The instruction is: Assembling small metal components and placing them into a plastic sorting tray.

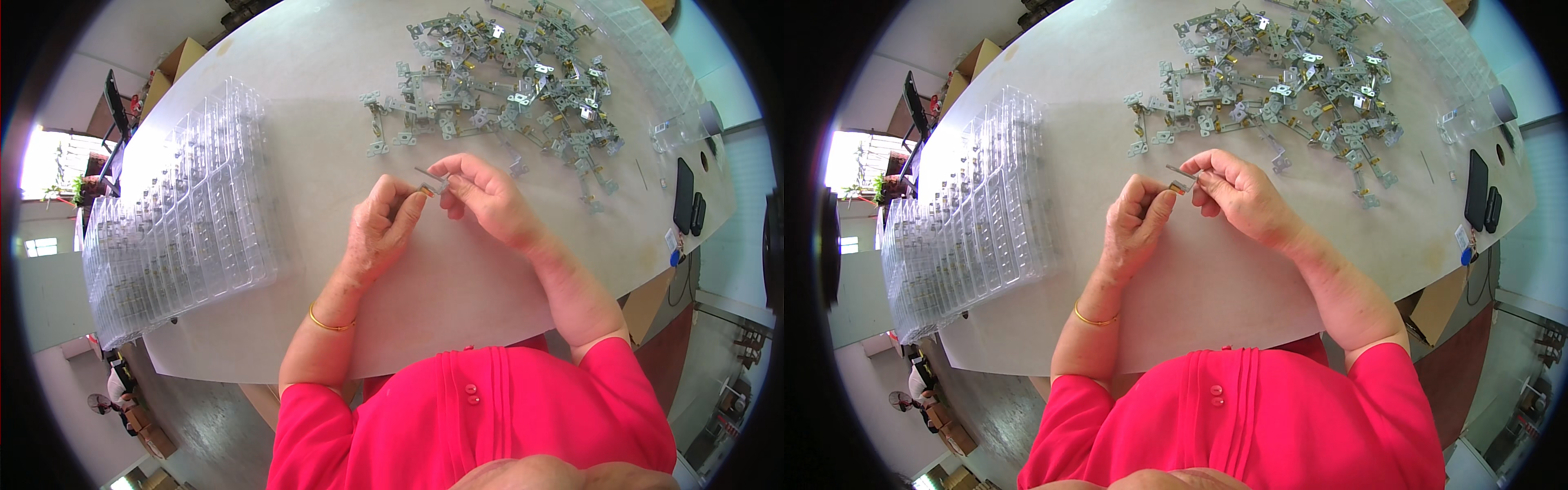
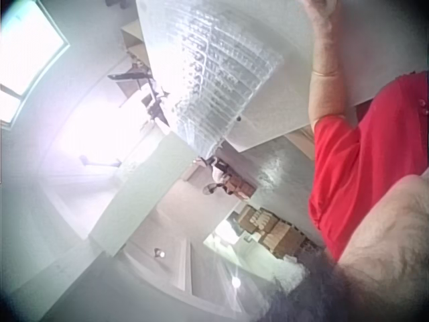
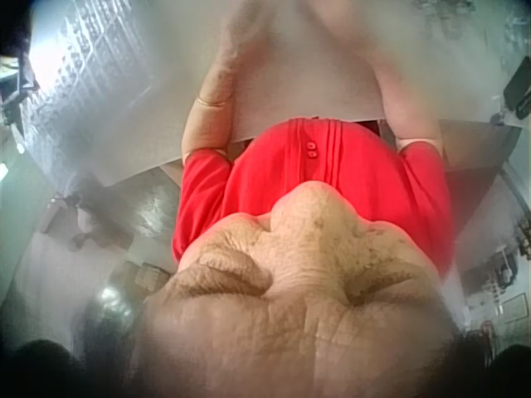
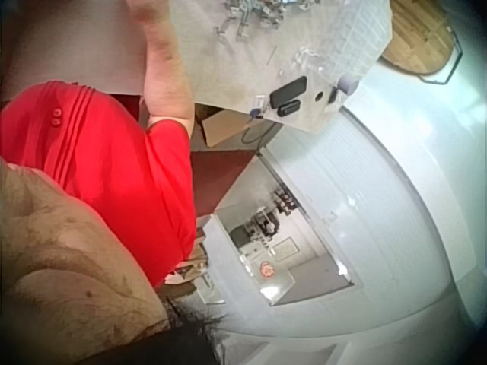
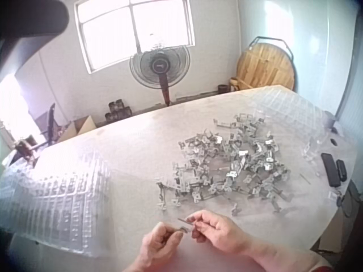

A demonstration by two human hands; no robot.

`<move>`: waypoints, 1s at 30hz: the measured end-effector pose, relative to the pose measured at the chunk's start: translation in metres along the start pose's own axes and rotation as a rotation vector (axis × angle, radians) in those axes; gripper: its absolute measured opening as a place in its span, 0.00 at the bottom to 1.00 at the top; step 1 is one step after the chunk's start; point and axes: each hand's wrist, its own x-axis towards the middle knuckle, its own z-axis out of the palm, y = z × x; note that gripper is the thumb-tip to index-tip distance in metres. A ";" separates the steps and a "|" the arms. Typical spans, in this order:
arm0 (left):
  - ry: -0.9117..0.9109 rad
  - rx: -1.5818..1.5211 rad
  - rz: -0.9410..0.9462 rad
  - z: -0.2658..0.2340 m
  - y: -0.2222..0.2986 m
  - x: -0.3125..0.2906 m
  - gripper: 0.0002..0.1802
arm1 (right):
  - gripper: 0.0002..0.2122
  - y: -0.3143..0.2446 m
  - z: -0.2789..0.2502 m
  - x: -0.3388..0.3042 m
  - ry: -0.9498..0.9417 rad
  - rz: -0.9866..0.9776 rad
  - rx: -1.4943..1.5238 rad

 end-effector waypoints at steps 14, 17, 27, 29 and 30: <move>-0.247 -0.071 -0.036 -0.003 0.011 -0.001 0.07 | 0.07 0.003 -0.013 0.004 -0.103 -0.027 0.125; -0.197 -0.225 -0.226 -0.008 0.013 0.001 0.10 | 0.05 0.001 -0.012 0.003 -0.052 -0.177 0.123; -0.160 -0.474 -0.355 -0.012 0.010 0.007 0.15 | 0.02 0.003 -0.008 0.000 -0.140 -0.479 -0.124; -0.172 -0.497 -0.368 -0.016 0.011 0.008 0.16 | 0.03 0.003 -0.006 -0.001 -0.132 -0.441 -0.047; -0.214 -0.592 -0.382 -0.019 0.011 0.009 0.17 | 0.03 0.004 -0.007 -0.001 -0.119 -0.395 0.015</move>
